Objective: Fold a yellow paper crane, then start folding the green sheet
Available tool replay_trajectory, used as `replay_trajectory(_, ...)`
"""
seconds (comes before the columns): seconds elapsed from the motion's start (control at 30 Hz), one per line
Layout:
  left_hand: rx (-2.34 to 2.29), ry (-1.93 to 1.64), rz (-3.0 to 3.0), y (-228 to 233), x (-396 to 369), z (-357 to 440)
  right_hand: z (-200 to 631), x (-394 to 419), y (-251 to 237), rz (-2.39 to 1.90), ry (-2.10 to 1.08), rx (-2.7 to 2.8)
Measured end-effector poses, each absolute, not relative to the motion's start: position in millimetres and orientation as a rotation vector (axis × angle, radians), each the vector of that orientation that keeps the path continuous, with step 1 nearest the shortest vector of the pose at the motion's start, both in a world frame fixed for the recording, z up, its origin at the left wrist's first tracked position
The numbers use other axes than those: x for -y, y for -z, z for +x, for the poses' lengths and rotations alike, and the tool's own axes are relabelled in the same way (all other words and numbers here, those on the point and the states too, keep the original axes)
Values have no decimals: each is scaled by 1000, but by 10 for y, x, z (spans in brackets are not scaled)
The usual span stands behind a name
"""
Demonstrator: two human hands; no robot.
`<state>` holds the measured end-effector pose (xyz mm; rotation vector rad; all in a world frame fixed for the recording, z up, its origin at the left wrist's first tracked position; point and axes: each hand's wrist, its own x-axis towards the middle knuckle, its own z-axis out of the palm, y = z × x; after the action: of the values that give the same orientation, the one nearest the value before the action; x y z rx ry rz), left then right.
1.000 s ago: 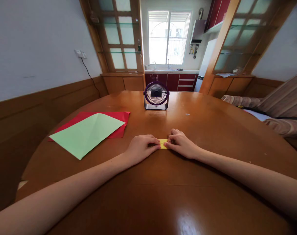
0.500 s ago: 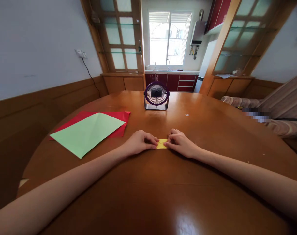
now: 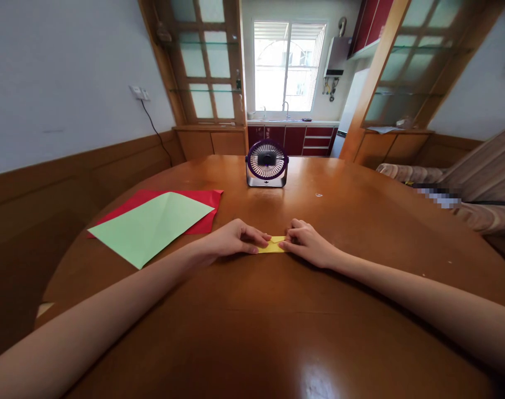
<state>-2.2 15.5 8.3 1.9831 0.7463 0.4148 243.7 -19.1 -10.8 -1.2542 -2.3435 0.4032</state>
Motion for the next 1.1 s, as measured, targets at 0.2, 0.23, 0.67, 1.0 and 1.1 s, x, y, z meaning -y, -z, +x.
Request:
replay_trajectory(0.2,-793,-494,2044,-17,-131,15,2441,171,132,-1268,-383,2347)
replay_trajectory(0.23,-802,-512,2056,-1,-132,21,2441,168,134,-1273,-382,2350)
replay_trajectory(0.67,-815,-514,2072,12,-141,25,2443,156,151,-1259,-373,2362)
replay_trajectory(1.0,-798,-508,2115,17,-146,12,2437,159,151,-1263,-354,2370)
replay_trajectory(1.1,-776,-509,2172,22,-148,2,2433,167,139,-1270,-355,2372)
